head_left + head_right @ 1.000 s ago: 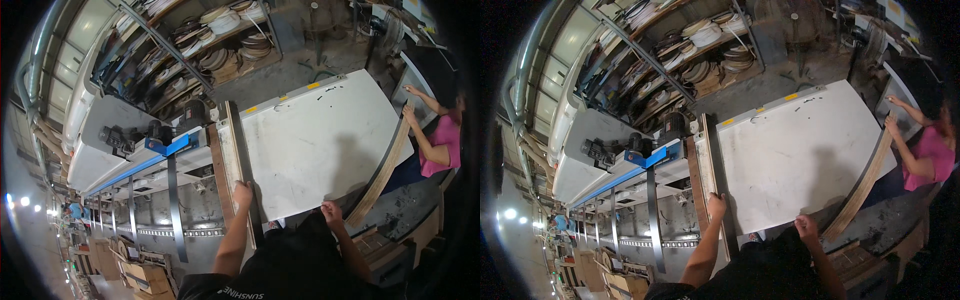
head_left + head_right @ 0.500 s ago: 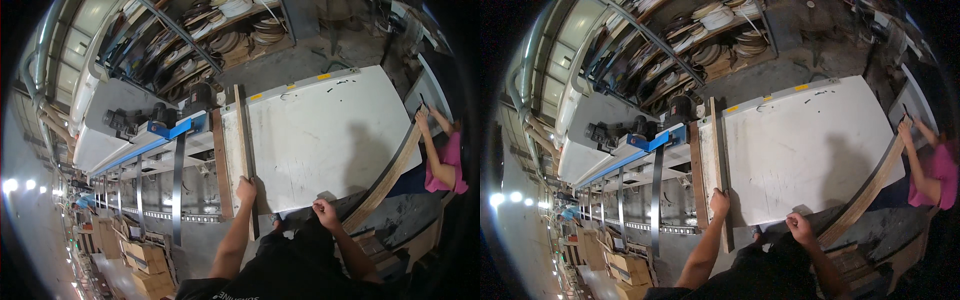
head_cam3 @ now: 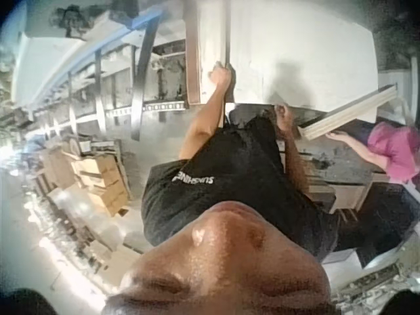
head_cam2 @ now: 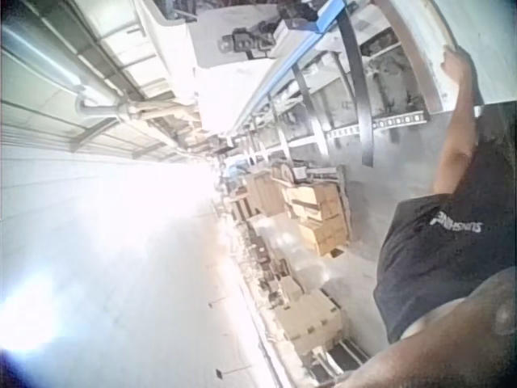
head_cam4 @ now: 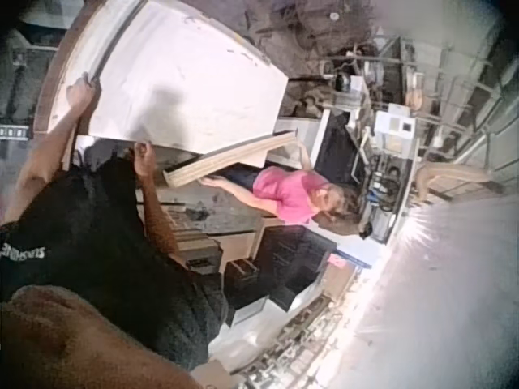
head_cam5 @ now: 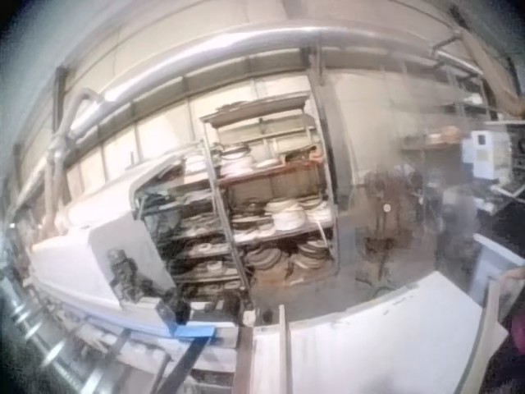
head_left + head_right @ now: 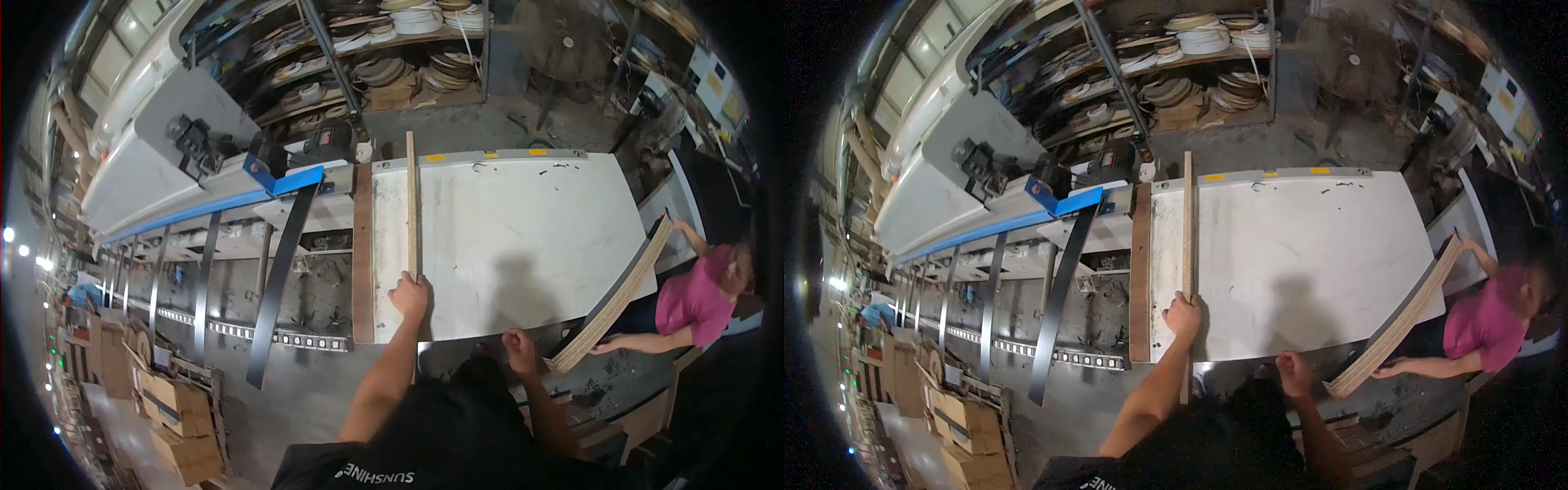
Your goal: The person scrapes the edges of wooden boards with a handheld tool, moves the boards onto a stack, and feeds wooden panels and edge strips into an edge banding machine while working with a coworker to process the banded boards on a table.
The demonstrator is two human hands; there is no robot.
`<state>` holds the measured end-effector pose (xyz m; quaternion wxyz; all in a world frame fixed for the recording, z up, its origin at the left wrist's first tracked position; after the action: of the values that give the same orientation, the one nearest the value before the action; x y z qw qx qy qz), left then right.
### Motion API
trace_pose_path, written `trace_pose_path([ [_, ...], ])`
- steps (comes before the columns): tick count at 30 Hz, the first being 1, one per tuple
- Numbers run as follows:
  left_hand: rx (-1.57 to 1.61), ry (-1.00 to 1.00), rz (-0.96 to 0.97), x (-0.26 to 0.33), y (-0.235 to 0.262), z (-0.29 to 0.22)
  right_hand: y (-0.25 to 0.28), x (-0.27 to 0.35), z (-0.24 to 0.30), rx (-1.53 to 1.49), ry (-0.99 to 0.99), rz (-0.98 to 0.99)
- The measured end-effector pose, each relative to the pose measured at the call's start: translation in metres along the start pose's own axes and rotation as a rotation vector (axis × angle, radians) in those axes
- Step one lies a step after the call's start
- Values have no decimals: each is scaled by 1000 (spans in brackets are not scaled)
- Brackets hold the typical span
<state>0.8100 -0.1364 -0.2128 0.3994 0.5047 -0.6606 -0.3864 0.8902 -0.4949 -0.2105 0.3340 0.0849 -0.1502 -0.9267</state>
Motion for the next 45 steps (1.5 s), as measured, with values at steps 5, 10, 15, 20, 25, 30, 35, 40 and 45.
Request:
trace_pose_path([
  [5,213,-117,40,-14,3,35,-45,22,24,27,5,64],
  [10,388,-186,-179,-86,91,151,-57,62,43,70,15,-15],
  [15,190,79,-676,-222,183,325,-73,109,33,7,-112,-121],
  [20,56,283,-206,-262,187,398,-101,123,54,49,-198,-87],
  [25,152,98,-3,-246,165,356,-112,121,77,85,-165,-48],
  [30,371,-32,-7,-202,111,267,-112,112,74,61,-111,-88],
  [35,399,83,94,-158,71,168,-108,108,70,14,-45,-30],
  [40,319,96,99,-116,58,86,-91,114,86,57,20,-42],
  [45,277,-75,116,-95,33,53,-62,132,31,-125,-70,-118],
])
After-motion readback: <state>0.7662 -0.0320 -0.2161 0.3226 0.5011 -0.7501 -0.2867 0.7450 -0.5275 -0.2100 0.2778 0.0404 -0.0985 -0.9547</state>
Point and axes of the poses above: each hand's wrist, its own x-axis away from the middle knuckle, its own y-axis out of the back of the hand, z = x × y, the point moved 3 cm from there along -x, towards the middle knuckle, and after that the axes turned 14 degrees about y, right-handed, at the moved point
